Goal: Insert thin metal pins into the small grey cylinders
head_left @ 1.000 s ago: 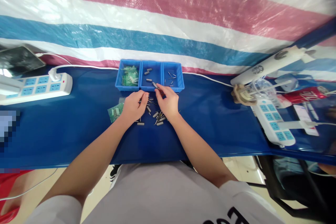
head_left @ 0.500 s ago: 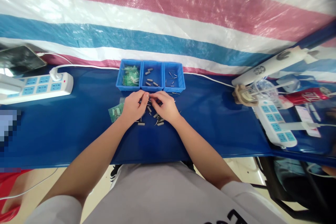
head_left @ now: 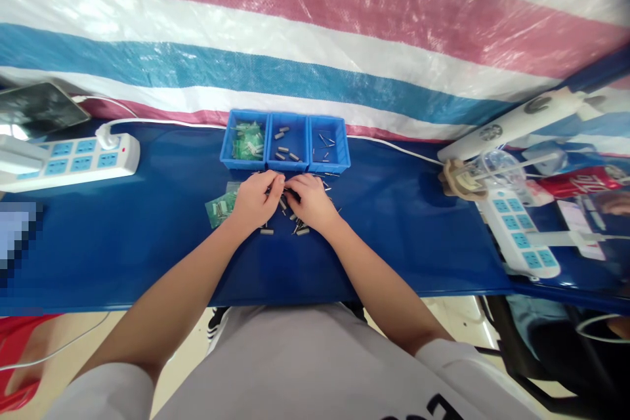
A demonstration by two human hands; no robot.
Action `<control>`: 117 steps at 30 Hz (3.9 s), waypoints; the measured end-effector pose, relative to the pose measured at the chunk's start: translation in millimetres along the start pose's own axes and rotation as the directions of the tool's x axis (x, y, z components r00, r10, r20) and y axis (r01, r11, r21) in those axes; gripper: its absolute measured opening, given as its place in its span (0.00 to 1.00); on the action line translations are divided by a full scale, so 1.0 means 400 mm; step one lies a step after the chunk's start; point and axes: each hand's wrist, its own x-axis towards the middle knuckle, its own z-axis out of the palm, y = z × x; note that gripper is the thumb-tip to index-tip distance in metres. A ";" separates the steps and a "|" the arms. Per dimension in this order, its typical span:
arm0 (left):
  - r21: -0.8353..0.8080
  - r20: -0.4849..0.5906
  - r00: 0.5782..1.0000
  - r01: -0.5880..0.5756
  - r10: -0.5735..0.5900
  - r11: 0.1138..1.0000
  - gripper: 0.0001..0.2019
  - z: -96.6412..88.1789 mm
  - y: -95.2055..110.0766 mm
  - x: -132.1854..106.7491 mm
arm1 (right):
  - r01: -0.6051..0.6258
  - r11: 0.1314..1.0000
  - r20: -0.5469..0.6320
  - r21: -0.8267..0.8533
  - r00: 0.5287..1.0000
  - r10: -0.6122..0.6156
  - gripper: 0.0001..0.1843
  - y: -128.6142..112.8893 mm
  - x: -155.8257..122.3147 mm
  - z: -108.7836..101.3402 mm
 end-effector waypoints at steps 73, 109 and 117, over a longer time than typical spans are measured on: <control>-0.050 0.083 0.996 -0.035 0.039 0.998 0.09 0.014 0.002 -0.002 | -0.165 0.532 -0.155 0.831 0.849 0.505 0.11 -0.022 0.020 -0.010; -0.025 0.014 0.996 0.091 -0.091 0.996 0.11 0.017 -0.015 -0.002 | -0.100 0.514 -0.194 0.852 0.852 0.486 0.13 -0.034 0.026 -0.017; 0.017 0.033 0.994 0.103 -0.104 0.995 0.17 0.000 -0.007 0.007 | -0.134 0.472 -0.116 0.871 0.878 0.465 0.13 -0.048 0.021 -0.011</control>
